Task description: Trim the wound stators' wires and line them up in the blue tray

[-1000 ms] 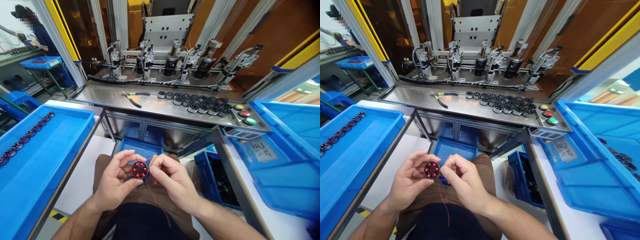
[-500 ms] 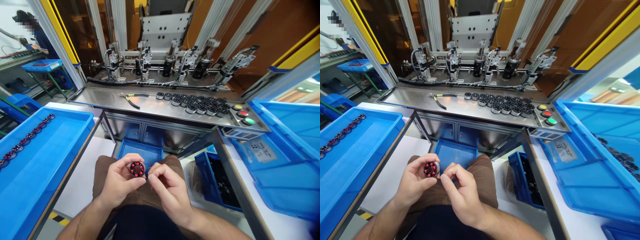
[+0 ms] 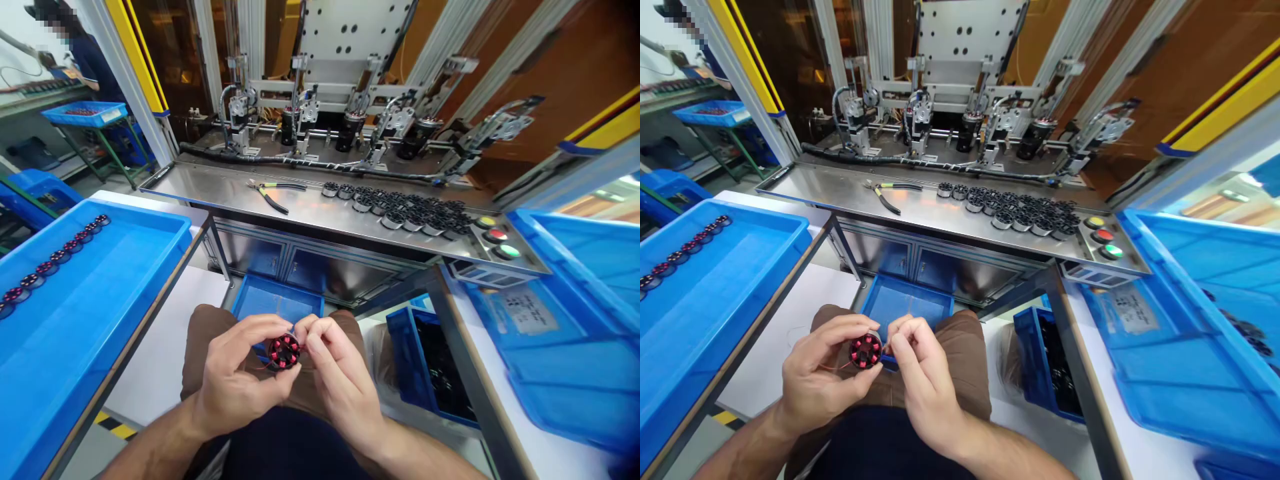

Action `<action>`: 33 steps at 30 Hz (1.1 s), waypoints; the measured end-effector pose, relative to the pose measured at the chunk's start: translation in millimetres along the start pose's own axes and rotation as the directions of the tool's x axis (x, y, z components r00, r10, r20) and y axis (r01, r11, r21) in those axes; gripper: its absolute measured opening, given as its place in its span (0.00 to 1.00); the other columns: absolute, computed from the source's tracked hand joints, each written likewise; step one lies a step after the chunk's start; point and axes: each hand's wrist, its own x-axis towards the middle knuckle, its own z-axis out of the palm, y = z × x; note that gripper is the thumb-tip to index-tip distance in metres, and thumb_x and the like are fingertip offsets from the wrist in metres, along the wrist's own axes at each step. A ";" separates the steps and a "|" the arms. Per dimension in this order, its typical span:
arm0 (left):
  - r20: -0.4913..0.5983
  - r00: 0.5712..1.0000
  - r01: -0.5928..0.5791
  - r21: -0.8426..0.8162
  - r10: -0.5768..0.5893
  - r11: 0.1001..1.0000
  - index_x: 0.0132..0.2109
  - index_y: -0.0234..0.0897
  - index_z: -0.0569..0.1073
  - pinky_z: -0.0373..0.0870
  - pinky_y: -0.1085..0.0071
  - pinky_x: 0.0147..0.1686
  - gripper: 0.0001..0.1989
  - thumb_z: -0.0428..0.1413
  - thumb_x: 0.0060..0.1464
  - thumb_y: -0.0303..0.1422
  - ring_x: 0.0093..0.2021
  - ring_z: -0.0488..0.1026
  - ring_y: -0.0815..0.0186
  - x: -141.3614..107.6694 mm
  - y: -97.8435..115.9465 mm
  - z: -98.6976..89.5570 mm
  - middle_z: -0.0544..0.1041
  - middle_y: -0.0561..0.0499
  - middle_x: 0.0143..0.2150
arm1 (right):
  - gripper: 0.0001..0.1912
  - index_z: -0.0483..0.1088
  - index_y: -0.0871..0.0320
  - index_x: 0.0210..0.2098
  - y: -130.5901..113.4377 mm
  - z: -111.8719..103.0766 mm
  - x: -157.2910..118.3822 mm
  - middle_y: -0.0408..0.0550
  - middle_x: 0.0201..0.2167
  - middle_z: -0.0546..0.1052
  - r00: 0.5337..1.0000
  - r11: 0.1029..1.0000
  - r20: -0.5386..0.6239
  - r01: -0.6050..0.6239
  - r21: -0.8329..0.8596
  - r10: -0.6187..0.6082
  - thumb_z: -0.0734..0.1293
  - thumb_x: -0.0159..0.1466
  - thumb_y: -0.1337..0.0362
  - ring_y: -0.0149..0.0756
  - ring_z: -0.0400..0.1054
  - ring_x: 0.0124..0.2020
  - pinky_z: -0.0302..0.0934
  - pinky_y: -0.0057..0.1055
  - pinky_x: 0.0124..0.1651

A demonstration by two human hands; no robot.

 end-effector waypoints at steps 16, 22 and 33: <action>0.030 0.999 0.019 -0.024 -0.019 1.000 0.49 0.36 0.76 0.79 0.71 0.46 0.23 0.66 0.43 0.20 0.44 0.80 0.63 0.9 -2.7 -4.1 0.83 0.46 0.43 | 0.09 0.67 0.56 0.32 -6.2 3.8 10.7 0.41 0.30 0.67 0.985 0.967 -0.043 0.153 -0.202 -0.165 0.64 0.70 0.65 0.29 0.62 0.32 0.59 0.26 0.37; -0.011 0.990 0.133 -0.168 -0.137 0.977 0.51 0.41 0.76 0.78 0.68 0.48 0.26 0.66 0.43 0.19 0.46 0.79 0.61 -6.2 -9.3 -2.6 0.82 0.48 0.45 | 0.08 0.70 0.56 0.35 6.4 3.4 8.7 0.43 0.32 0.69 0.994 0.996 -0.067 0.080 -0.047 -0.083 0.66 0.69 0.60 0.30 0.63 0.34 0.62 0.27 0.38; 0.047 0.978 0.207 -0.218 -0.202 0.954 0.50 0.44 0.77 0.78 0.66 0.48 0.26 0.66 0.44 0.20 0.47 0.79 0.60 -0.8 -10.1 -4.3 0.82 0.48 0.45 | 0.08 0.71 0.55 0.30 -2.6 0.2 2.1 0.41 0.27 0.71 0.974 0.963 -0.076 0.197 -0.182 -0.214 0.67 0.67 0.67 0.28 0.65 0.31 0.62 0.24 0.35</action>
